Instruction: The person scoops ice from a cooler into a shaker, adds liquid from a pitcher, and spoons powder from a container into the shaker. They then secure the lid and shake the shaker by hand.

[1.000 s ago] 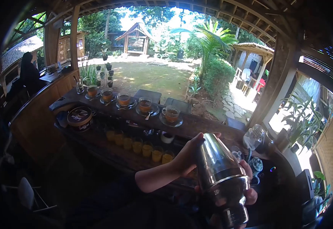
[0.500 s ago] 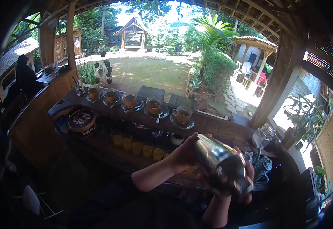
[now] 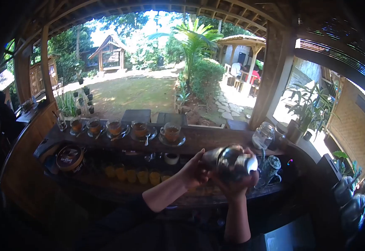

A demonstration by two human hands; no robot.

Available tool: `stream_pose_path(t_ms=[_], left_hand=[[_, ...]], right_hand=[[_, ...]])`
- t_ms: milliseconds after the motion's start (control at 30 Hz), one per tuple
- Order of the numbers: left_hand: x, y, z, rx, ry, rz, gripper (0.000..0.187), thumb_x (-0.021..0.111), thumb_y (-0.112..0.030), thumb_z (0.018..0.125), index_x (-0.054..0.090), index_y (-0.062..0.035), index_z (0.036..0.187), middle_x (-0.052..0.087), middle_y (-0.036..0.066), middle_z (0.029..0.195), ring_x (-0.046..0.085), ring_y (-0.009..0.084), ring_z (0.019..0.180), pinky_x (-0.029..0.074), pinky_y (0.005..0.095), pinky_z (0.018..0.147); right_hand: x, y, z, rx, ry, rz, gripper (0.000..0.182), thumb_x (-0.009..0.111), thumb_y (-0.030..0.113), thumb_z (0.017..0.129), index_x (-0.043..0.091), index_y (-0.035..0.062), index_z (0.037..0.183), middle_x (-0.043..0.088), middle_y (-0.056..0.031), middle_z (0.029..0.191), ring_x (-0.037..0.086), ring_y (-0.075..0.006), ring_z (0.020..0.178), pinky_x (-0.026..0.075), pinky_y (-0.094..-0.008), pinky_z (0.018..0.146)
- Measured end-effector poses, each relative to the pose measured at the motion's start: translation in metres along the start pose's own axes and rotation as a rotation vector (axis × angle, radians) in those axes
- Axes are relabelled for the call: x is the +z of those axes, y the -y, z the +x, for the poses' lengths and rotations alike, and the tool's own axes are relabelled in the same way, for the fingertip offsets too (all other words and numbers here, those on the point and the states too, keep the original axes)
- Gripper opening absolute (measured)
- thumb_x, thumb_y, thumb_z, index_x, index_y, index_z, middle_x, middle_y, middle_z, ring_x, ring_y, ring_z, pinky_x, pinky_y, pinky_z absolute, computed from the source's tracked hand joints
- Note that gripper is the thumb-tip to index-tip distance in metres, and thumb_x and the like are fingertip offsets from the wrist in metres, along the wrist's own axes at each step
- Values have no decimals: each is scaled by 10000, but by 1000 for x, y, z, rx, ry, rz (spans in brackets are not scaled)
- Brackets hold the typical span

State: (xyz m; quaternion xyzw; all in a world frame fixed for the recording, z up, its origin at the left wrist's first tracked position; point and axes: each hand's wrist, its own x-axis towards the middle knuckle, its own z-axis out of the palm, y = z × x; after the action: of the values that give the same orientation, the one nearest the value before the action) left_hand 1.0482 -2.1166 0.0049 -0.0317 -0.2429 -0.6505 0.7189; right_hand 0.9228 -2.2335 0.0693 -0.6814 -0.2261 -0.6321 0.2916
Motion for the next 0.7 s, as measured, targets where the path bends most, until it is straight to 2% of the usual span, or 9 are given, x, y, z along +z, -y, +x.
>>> stream_pose_path(t_ms=[67, 133, 200, 333, 400, 467, 600, 633, 700], left_hand=[[62, 31, 11, 247, -531, 335, 555, 509, -511, 869, 505, -88, 1229, 603, 104, 1079, 591, 216, 1006, 492, 402, 830], [88, 43, 23, 292, -302, 408, 606, 492, -495, 882, 389, -105, 1334, 531, 149, 1204, 544, 280, 1089, 424, 453, 939], [92, 52, 34, 317, -213, 453, 628, 481, -511, 881, 377, -93, 1338, 521, 155, 1215, 534, 289, 1099, 410, 459, 954], [-7, 40, 46, 12, -233, 152, 524, 492, -534, 868, 592, -79, 1109, 656, 56, 911, 649, 180, 802, 538, 301, 580], [-9, 53, 58, -67, 19, -22, 548, 506, -519, 866, 540, -76, 1187, 632, 70, 994, 626, 195, 889, 532, 336, 709], [25, 70, 85, 42, -174, 181, 568, 511, -515, 864, 501, -81, 1230, 608, 80, 1045, 602, 207, 948, 505, 359, 786], [85, 106, 115, 208, -197, 572, 675, 468, -596, 850, 356, -186, 1374, 487, 64, 1266, 499, 185, 1136, 429, 356, 887], [77, 110, 125, 219, -253, 511, 659, 489, -567, 849, 390, -136, 1339, 517, 84, 1217, 518, 217, 1112, 424, 387, 916], [31, 104, 133, 97, -468, 435, 615, 476, -564, 854, 471, -103, 1260, 579, 94, 1113, 557, 230, 1057, 429, 398, 932]], right_hand=[[-18, 19, 3, 50, 88, 404, 878, 828, 191, 644, 248, 145, 1302, 332, -258, 1325, 381, -383, 1230, 369, -500, 1013], [-34, 65, -2, 336, 54, 546, 695, 769, 242, 721, 331, 183, 1259, 369, -195, 1324, 403, -412, 1209, 448, -491, 947], [-26, 61, 15, -130, -53, 537, 670, 746, 276, 742, 329, 205, 1262, 372, -189, 1315, 429, -410, 1182, 478, -478, 912], [-62, -11, 1, -25, 79, -107, 1013, 869, 250, 580, 159, 232, 1302, 297, -230, 1322, 471, -364, 1139, 462, -432, 910], [-77, -11, 0, 75, 7, -90, 1029, 868, 267, 580, 132, 245, 1298, 301, -225, 1321, 475, -362, 1133, 466, -441, 916], [-97, 14, 14, -143, -32, -112, 980, 858, 263, 594, 179, 224, 1300, 291, -224, 1337, 461, -374, 1149, 473, -447, 915], [-128, 85, 33, 708, -352, 1203, 509, 678, 266, 772, 414, 196, 1201, 339, -189, 1299, 444, -437, 1154, 504, -489, 875], [-120, 53, 17, 152, -198, 627, 671, 745, 277, 714, 359, 220, 1260, 323, -168, 1320, 411, -426, 1176, 472, -518, 912], [-151, -10, 11, -6, 20, 25, 997, 858, 222, 587, 178, 264, 1315, 310, -201, 1323, 418, -398, 1163, 429, -497, 935]])
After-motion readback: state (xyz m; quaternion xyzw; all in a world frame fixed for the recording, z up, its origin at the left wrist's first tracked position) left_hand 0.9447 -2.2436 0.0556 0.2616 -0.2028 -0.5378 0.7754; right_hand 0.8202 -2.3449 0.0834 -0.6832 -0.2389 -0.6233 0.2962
